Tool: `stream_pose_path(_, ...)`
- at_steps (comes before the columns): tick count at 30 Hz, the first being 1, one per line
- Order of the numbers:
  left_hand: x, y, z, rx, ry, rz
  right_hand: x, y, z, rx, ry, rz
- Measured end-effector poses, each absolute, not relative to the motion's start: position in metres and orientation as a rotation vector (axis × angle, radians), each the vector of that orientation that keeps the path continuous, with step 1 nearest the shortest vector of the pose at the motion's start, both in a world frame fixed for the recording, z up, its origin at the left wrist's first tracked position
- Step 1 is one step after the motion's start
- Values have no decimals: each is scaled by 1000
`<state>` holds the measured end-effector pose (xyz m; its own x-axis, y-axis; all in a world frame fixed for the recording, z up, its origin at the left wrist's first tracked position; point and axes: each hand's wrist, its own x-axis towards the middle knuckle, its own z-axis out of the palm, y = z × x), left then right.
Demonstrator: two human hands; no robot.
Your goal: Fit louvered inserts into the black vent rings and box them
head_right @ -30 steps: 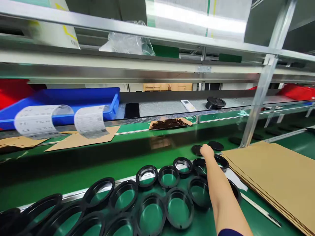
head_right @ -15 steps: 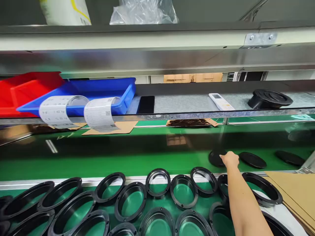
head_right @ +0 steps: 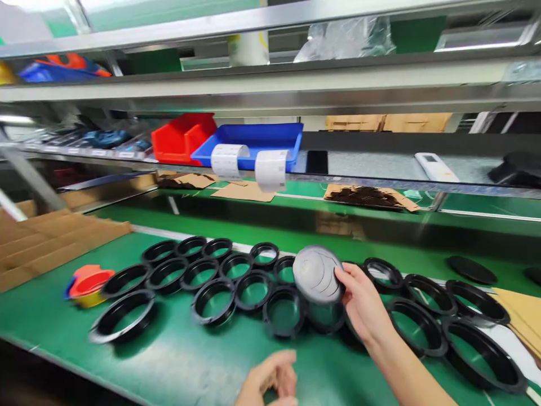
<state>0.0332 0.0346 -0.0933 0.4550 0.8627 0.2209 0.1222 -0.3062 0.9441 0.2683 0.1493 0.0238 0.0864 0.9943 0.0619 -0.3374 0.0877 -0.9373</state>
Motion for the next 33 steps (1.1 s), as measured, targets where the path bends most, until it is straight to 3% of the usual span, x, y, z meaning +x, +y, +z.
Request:
stream_pose_path(3, 35, 40, -80, 1143, 645, 1378, 204, 81, 9, -894, -860, 1522)
stream_pose_path(8, -6, 28, -43, 599, 356, 1327, 148, 18, -19, -810, -1026, 1929)
stream_pose_path(10, -26, 20, -36, 458, 285, 1322, 144, 17, -26, -937, -1320, 1627)
stream_pose_path(13, -44, 9, -38, 371, 203, 1267, 143, 31, -34, -985, -1676, 815)
stream_pose_path(16, -48, -2, -48, 350, 170, 1177, 138, 42, -39, -851, -1921, 461)
stream_pose_path(22, -43, -15, -55, 261, 207, 1165, 126, 44, -45, -795, -2087, 597)
stream_pose_path(33, -29, -2, -53, 234, 176, 1039, 153, 45, -41, -866, -1731, 935)
